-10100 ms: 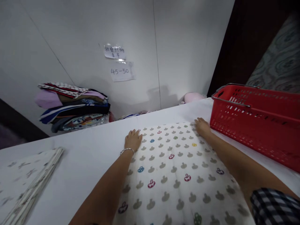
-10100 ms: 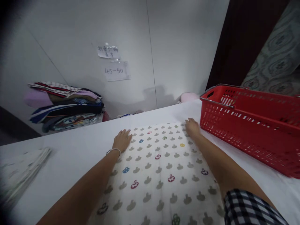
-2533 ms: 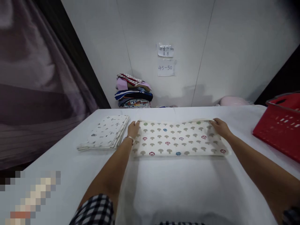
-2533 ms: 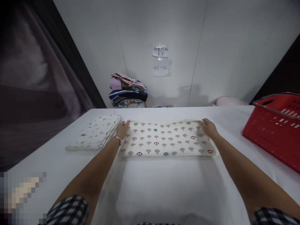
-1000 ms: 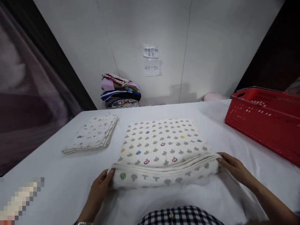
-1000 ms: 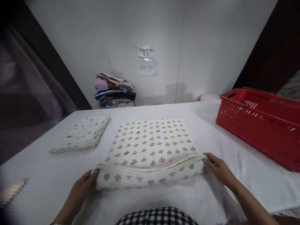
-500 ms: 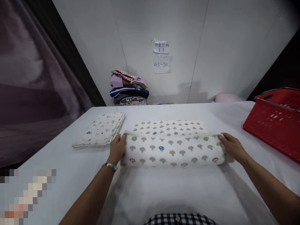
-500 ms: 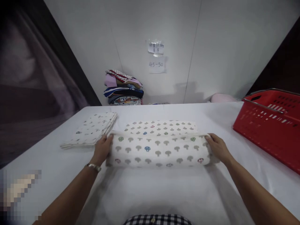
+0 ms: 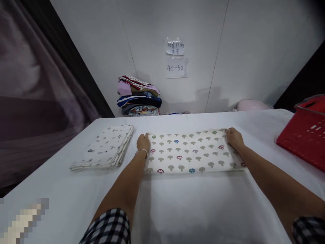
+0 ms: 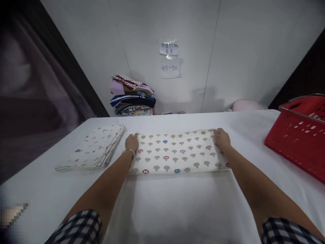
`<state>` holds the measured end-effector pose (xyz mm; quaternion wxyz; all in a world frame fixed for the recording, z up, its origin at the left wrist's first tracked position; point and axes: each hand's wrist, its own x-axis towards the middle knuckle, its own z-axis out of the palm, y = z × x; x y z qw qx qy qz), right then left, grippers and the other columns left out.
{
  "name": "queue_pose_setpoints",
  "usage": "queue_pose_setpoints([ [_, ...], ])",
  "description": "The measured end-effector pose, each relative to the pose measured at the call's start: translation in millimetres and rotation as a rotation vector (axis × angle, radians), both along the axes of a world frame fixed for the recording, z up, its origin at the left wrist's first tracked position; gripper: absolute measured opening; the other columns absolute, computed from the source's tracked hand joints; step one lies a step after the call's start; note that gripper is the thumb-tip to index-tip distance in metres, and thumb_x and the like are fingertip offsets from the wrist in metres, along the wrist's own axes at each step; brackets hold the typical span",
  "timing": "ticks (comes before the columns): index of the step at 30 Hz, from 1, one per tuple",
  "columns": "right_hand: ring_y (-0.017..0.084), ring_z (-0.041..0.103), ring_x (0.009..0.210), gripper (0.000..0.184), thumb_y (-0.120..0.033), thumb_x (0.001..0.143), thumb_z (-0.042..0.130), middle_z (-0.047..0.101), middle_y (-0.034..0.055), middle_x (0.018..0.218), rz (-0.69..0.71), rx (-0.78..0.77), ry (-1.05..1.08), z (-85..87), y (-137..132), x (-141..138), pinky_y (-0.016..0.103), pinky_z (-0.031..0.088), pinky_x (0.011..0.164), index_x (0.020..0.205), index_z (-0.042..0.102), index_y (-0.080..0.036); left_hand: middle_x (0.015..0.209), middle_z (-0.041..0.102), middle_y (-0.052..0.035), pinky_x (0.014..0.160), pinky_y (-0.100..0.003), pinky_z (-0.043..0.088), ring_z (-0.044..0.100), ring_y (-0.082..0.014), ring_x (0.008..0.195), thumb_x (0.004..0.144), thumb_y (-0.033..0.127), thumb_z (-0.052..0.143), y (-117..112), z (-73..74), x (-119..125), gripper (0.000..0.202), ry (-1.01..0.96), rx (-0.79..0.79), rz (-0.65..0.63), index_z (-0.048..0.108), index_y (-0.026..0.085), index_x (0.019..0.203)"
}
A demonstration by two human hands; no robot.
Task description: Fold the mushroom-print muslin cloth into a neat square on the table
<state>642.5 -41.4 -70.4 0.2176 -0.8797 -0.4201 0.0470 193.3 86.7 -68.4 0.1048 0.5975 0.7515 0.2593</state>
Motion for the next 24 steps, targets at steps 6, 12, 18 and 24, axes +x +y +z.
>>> queue_pose_setpoints([
  [6, 0.027, 0.058, 0.095, 0.043, -0.041, 0.09, 0.027, 0.062, 0.0163, 0.103, -0.011, -0.184, -0.07, -10.1, 11.3, -5.9, 0.035, 0.044, 0.074, 0.112, 0.053, -0.016, 0.106, 0.062, -0.0145, 0.077, -0.035, 0.043, 0.058, -0.0262, 0.098, 0.089, 0.034, 0.032, 0.0, -1.1, 3.1, 0.031, 0.122, -0.071, 0.001, 0.057, 0.016, 0.095],
  [12, 0.026, 0.057, 0.096, 0.038, -0.036, 0.091, 0.027, 0.06, 0.0156, 0.105, 0.042, -0.193, -0.152, -10.4, 10.5, -10.2, 0.036, 0.044, 0.076, 0.107, 0.054, -0.017, 0.11, 0.06, -0.0162, 0.078, -0.038, 0.043, 0.058, -0.0287, 0.1, 0.088, 0.033, 0.033, -1.8, 0.2, 0.5, 0.032, 0.18, -0.152, -0.019, 0.057, 0.016, 0.099],
  [18, 0.027, 0.056, 0.094, 0.038, -0.032, 0.09, 0.027, 0.056, 0.0169, 0.106, 0.057, -0.151, -0.215, -18.0, 7.8, -11.4, 0.038, 0.044, 0.075, 0.107, 0.055, -0.015, 0.105, 0.063, -0.018, 0.075, -0.039, 0.044, 0.06, -0.0301, 0.097, 0.087, 0.037, 0.035, -4.6, 0.0, -3.3, 0.032, 0.15, -0.176, -0.01, 0.056, 0.016, 0.099],
  [24, 0.031, 0.051, 0.102, 0.041, -0.035, 0.087, 0.035, 0.054, 0.0192, 0.111, 0.058, -0.112, -0.219, -21.8, 12.9, 0.1, 0.042, 0.044, 0.079, 0.113, 0.057, -0.013, 0.108, 0.062, -0.0184, 0.079, -0.041, 0.043, 0.058, -0.0315, 0.1, 0.087, 0.036, 0.035, -0.9, 3.4, -2.2, 0.037, 0.116, -0.223, -0.004, 0.051, 0.014, 0.113],
])
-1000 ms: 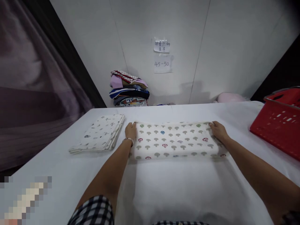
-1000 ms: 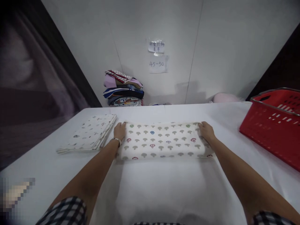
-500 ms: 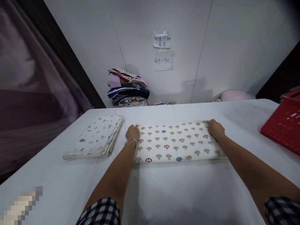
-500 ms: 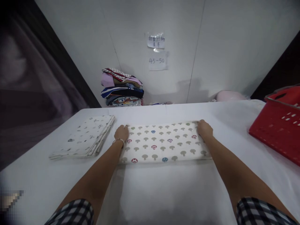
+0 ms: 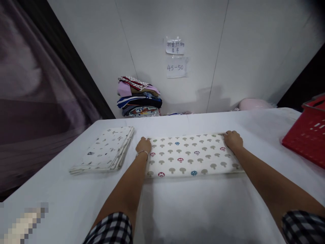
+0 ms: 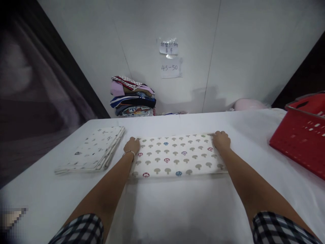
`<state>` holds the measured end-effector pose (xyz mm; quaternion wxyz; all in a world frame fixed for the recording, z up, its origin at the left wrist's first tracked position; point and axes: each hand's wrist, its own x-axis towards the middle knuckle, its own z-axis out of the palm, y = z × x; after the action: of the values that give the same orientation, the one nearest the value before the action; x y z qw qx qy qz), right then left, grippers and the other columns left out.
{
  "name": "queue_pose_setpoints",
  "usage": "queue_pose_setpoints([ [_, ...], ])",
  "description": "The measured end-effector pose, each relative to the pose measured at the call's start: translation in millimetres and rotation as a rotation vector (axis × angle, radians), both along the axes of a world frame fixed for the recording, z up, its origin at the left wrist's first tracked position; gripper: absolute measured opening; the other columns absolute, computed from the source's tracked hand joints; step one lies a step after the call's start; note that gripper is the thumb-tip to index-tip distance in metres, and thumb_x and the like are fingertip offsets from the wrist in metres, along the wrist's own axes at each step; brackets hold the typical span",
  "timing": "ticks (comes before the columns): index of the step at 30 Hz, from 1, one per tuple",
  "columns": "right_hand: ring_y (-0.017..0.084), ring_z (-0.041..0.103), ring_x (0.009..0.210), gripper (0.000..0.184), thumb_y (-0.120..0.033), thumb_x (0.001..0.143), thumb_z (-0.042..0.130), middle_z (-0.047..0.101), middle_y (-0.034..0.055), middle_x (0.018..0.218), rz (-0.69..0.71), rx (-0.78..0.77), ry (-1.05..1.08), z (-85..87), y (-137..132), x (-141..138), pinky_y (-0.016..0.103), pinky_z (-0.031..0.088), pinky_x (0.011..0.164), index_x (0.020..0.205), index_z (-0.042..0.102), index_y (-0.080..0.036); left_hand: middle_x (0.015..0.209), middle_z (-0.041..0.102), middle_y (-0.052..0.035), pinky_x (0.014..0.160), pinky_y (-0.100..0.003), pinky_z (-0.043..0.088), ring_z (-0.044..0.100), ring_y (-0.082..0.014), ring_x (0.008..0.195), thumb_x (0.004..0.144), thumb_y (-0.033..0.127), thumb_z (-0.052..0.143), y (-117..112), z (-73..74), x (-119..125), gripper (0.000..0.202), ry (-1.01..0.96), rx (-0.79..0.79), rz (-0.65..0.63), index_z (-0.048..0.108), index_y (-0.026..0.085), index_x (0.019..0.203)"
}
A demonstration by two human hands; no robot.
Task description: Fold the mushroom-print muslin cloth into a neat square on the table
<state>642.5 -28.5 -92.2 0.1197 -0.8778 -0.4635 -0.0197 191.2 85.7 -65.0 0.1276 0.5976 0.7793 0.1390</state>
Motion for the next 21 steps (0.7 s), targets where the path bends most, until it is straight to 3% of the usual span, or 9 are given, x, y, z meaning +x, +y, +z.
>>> queue_pose_setpoints([
  [2, 0.032, 0.05, 0.106, 0.043, -0.035, 0.085, 0.04, 0.052, 0.0186, 0.116, -0.028, -0.026, 0.053, 5.3, 0.4, 0.7, 0.044, 0.044, 0.082, 0.119, 0.055, -0.015, 0.116, 0.058, -0.0186, 0.081, -0.041, 0.043, 0.056, -0.0315, 0.105, 0.086, 0.033, 0.037, -0.2, 4.8, 0.2, 0.039, 0.003, -0.004, -0.006, 0.049, 0.013, 0.118],
  [4, 0.032, 0.046, 0.114, 0.047, -0.034, 0.084, 0.041, 0.049, 0.0173, 0.126, 0.033, 0.01, 0.042, 11.5, -1.6, -5.5, 0.047, 0.04, 0.09, 0.125, 0.049, -0.015, 0.124, 0.052, -0.0183, 0.086, -0.041, 0.041, 0.051, -0.0308, 0.111, 0.085, 0.028, 0.04, -3.3, 9.7, 2.5, 0.041, 0.055, 0.063, -0.047, 0.046, 0.013, 0.123],
  [7, 0.027, 0.031, 0.129, 0.049, -0.037, 0.087, 0.036, 0.038, 0.0128, 0.14, 0.344, 0.1, -0.027, 14.3, -8.6, -27.4, 0.044, 0.029, 0.103, 0.132, 0.042, -0.016, 0.133, 0.046, -0.0146, 0.098, -0.038, 0.033, 0.04, -0.0264, 0.123, 0.086, 0.029, 0.041, -12.9, 10.8, 11.7, 0.045, 0.155, 0.233, -0.283, 0.043, 0.015, 0.128],
  [10, 0.024, 0.02, 0.135, 0.054, -0.048, 0.089, 0.032, 0.028, 0.0074, 0.147, 0.543, -0.004, -0.001, 5.4, -17.0, -50.2, 0.044, 0.02, 0.108, 0.136, 0.036, -0.022, 0.143, 0.035, -0.0088, 0.108, -0.039, 0.02, 0.025, -0.023, 0.133, 0.089, 0.039, 0.036, -23.3, 0.4, 21.8, 0.048, 0.192, 0.2, -0.513, 0.039, 0.02, 0.133],
  [15, 0.024, 0.016, 0.137, 0.06, -0.057, 0.088, 0.027, 0.022, 0.0047, 0.149, 0.486, -0.17, 0.054, -6.5, -19.2, -61.4, 0.05, 0.014, 0.108, 0.138, 0.032, -0.025, 0.149, 0.023, -0.0049, 0.11, -0.045, 0.011, 0.014, -0.0223, 0.137, 0.091, 0.044, 0.026, -28.0, -17.6, 26.8, 0.052, 0.182, 0.051, -0.514, 0.033, 0.023, 0.138],
  [21, 0.021, 0.023, 0.135, 0.053, -0.05, 0.089, 0.029, 0.032, 0.0045, 0.145, 0.476, -0.124, 0.172, 10.2, -27.5, -48.4, 0.041, 0.021, 0.109, 0.133, 0.041, -0.024, 0.148, 0.025, -0.0045, 0.109, -0.04, 0.016, 0.016, -0.0204, 0.137, 0.09, 0.044, 0.029, -20.4, -8.2, 16.3, 0.05, 0.144, 0.039, -0.481, 0.037, 0.024, 0.136],
])
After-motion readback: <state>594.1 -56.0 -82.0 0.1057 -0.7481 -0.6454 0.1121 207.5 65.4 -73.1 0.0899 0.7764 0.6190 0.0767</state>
